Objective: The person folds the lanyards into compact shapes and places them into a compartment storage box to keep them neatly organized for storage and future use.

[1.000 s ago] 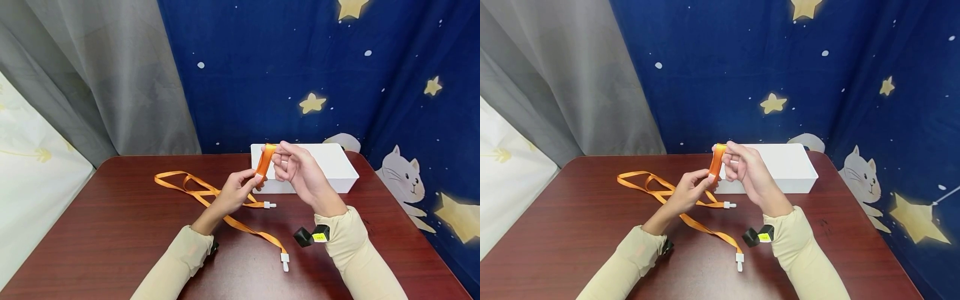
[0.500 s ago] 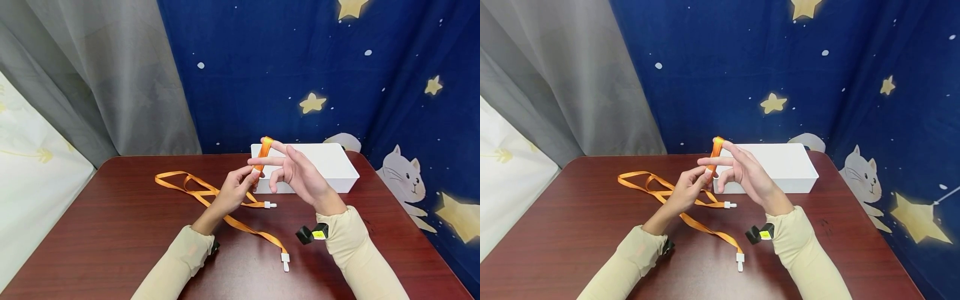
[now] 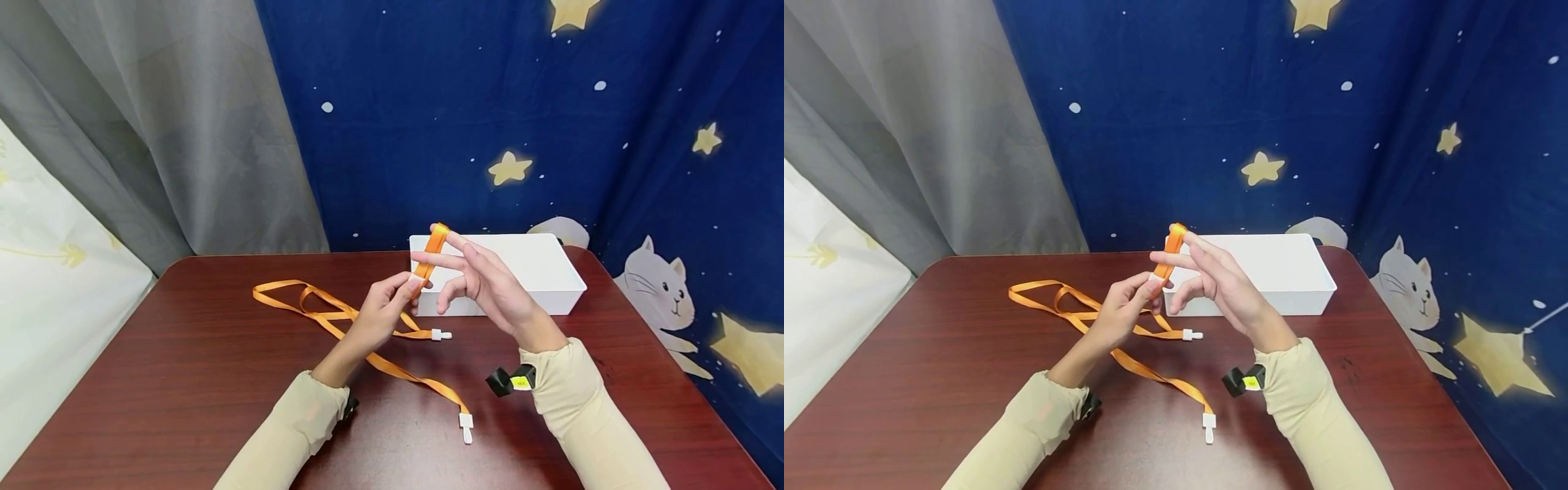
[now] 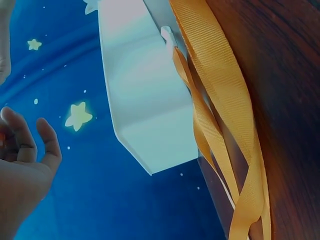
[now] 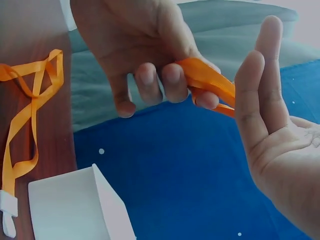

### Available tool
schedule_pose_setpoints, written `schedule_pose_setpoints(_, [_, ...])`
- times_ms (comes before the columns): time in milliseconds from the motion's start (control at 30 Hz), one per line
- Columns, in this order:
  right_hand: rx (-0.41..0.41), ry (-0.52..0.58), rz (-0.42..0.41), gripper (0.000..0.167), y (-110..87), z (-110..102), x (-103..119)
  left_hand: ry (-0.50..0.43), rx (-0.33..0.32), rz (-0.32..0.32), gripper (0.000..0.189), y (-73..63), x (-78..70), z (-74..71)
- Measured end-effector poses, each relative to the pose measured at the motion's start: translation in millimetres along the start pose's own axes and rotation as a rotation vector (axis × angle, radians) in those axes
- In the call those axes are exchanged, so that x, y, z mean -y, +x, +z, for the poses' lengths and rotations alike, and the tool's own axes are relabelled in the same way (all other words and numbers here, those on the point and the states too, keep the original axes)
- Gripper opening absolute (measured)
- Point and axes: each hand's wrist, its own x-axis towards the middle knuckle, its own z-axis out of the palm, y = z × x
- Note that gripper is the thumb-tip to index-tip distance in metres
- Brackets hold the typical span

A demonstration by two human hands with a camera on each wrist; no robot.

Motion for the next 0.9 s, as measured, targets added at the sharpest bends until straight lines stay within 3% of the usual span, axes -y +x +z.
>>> schedule_pose_setpoints(400, [-0.058,-0.091,0.012,0.067,2.4,1.5,-5.5,0.175,-0.046,0.013,0.032,-4.6,-1.5,1.5])
schedule_pose_setpoints(600, [-0.047,-0.087,0.030,0.066,3.0,2.6,-4.5,0.195,-0.021,-0.007,0.021,-4.8,-2.2,1.0])
schedule_pose_setpoints(733, [-0.052,-0.073,0.039,0.069,3.1,2.4,-3.8,0.212,0.003,0.014,0.013,-4.5,-1.1,2.1])
schedule_pose_setpoints(900, [-0.046,-0.072,0.024,0.069,2.1,1.7,-3.0,0.214,-0.015,0.040,0.021,-3.9,0.2,3.0])
